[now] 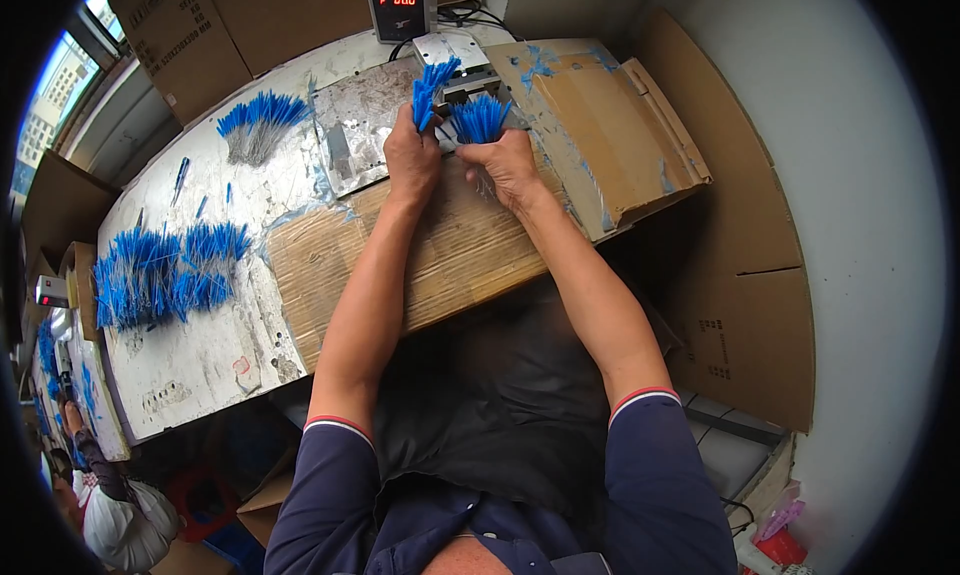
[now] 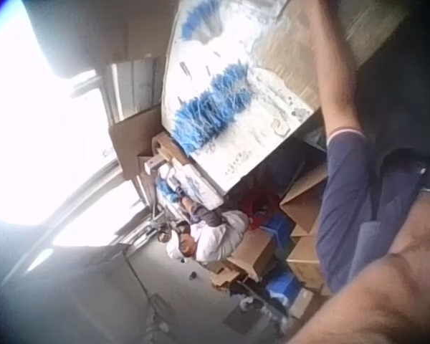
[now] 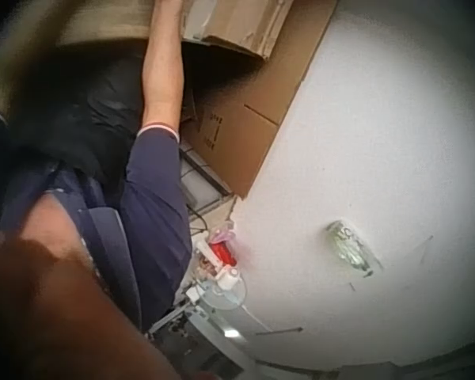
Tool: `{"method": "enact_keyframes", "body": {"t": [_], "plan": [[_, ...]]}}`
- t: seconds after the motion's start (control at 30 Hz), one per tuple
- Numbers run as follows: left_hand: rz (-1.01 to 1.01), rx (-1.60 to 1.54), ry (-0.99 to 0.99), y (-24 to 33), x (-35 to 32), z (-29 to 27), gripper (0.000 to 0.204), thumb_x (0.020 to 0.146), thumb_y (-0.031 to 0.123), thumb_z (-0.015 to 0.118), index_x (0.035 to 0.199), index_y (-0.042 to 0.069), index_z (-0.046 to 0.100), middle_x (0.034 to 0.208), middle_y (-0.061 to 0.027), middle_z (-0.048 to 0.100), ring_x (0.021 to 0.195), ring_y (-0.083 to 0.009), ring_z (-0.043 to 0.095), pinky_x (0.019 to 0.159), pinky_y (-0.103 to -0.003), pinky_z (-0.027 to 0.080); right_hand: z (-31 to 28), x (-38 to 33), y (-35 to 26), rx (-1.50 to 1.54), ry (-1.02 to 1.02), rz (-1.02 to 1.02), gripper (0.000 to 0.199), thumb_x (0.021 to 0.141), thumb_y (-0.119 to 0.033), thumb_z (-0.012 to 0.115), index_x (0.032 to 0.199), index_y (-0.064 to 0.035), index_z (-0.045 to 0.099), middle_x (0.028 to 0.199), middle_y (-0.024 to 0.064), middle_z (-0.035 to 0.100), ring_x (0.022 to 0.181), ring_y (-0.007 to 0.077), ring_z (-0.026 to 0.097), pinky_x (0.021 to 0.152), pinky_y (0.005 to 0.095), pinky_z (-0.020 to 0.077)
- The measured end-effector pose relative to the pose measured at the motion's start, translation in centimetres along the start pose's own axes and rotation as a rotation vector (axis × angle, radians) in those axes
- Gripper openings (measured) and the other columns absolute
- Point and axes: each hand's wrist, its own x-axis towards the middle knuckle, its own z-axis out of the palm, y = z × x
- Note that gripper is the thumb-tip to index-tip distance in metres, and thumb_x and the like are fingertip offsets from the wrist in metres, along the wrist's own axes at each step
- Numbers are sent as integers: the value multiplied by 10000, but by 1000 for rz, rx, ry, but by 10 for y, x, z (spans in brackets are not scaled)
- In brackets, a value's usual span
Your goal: Assembling blue brush components by grouping bristles and using a binding machine.
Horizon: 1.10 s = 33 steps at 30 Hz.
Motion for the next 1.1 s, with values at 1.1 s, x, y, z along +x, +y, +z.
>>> {"method": "enact_keyframes", "body": {"t": [1.1], "plan": [[21, 358, -15, 6, 0, -4, 235, 831, 11, 617, 1061, 41, 581, 861, -211, 663, 837, -428, 631, 754, -536, 464, -12, 25, 7, 102, 289, -49, 119, 775, 34, 780, 832, 8, 679, 734, 93, 674, 559, 176, 652, 462, 312, 587]]}}
